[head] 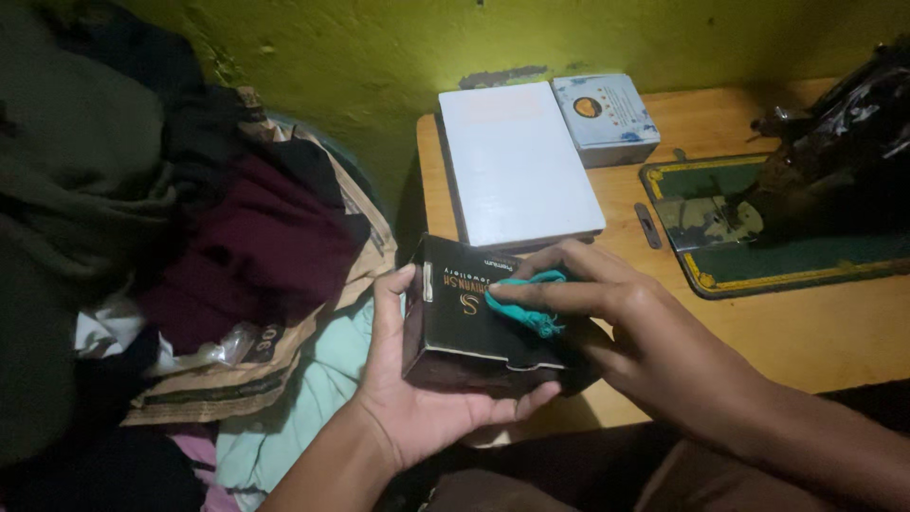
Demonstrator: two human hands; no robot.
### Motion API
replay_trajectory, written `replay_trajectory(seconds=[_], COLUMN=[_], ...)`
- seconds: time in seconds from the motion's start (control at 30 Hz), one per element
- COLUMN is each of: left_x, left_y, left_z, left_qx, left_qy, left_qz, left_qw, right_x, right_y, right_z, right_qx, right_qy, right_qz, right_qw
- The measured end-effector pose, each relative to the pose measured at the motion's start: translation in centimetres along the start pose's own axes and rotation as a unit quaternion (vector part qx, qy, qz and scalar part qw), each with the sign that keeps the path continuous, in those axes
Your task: The person wipes the inside and outside of a small black jewelry box with a green cloth, then places several small plastic bags containing jewelry inside and closes the box. They continue wiping the box exterior and later handle a metal tin containing small items and a pair of scissors.
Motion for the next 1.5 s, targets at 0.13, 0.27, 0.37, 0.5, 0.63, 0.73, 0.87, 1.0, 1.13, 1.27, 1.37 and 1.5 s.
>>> replay_trajectory(seconds=[0.13, 0.27, 0.37, 0.5, 0.63, 0.73, 0.87, 1.0, 1.13, 1.27, 1.37, 1.5], left_x=[1.0, 1.6, 1.2, 0.2, -1.1, -1.7, -2.0, -1.8, -2.8, -4.4, -5.3, -6.0], left_y=[-0.3, -1.1, -2.0, -2.8, -2.9, -3.0, -3.4, -3.3, -3.7, -5.4, -6.6, -8.0], left_z=[0.3, -0.8, -0.9, -0.6, 0.0, 0.2, -0.3, -0.4, 0.4, 1.3, 1.5, 1.5], left_qx=[-0.009, 0.036, 0.003, -0.007, -0.018, -0.020, -0.002, 0.045, -0.033, -0.042, 0.031, 0.040], left_qy=[-0.007, -0.044, -0.043, -0.052, -0.009, 0.014, -0.001, -0.007, -0.012, -0.005, -0.004, -0.051], left_qz=[-0.011, -0.005, -0.026, -0.033, -0.073, -0.090, -0.060, -0.029, -0.055, -0.077, -0.061, -0.012], left_qw=[1.000, 0.998, 0.999, 0.998, 0.997, 0.996, 0.998, 0.999, 0.998, 0.996, 0.998, 0.998], right_x=[-0.8, -1.9, -2.1, -0.9, 0.5, 1.1, 0.5, -0.2, 2.4, 5.0, 5.1, 4.3], right_y=[-0.7, 0.0, 0.7, 1.3, 1.0, -0.1, 0.5, 3.9, 5.7, 4.8, 3.6, 4.5], right_z=[-0.3, 0.0, -0.2, -0.8, -1.4, -1.9, -1.4, -1.1, -2.9, -4.4, -4.6, -4.6], right_qx=[0.009, -0.009, -0.008, 0.019, 0.048, 0.054, 0.066, 0.044, 0.070, 0.112, 0.126, 0.104], right_qy=[-0.005, -0.002, -0.024, -0.016, -0.011, -0.022, -0.012, 0.016, 0.070, 0.099, 0.081, 0.067], right_qz=[-0.027, -0.049, -0.030, -0.025, 0.013, 0.052, 0.005, -0.081, -0.044, 0.015, 0.033, -0.138], right_qw=[1.000, 0.999, 0.999, 0.999, 0.999, 0.997, 0.998, 0.996, 0.994, 0.989, 0.988, 0.983])
Point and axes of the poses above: each hand's wrist, its own y-axis away from the middle knuckle, its own z-axis out of the palm, x = y × z, the point moved 3 cm from there along -y, towards the middle knuckle, and after that the axes turned 1 degree about y, right-handed, at the moved point
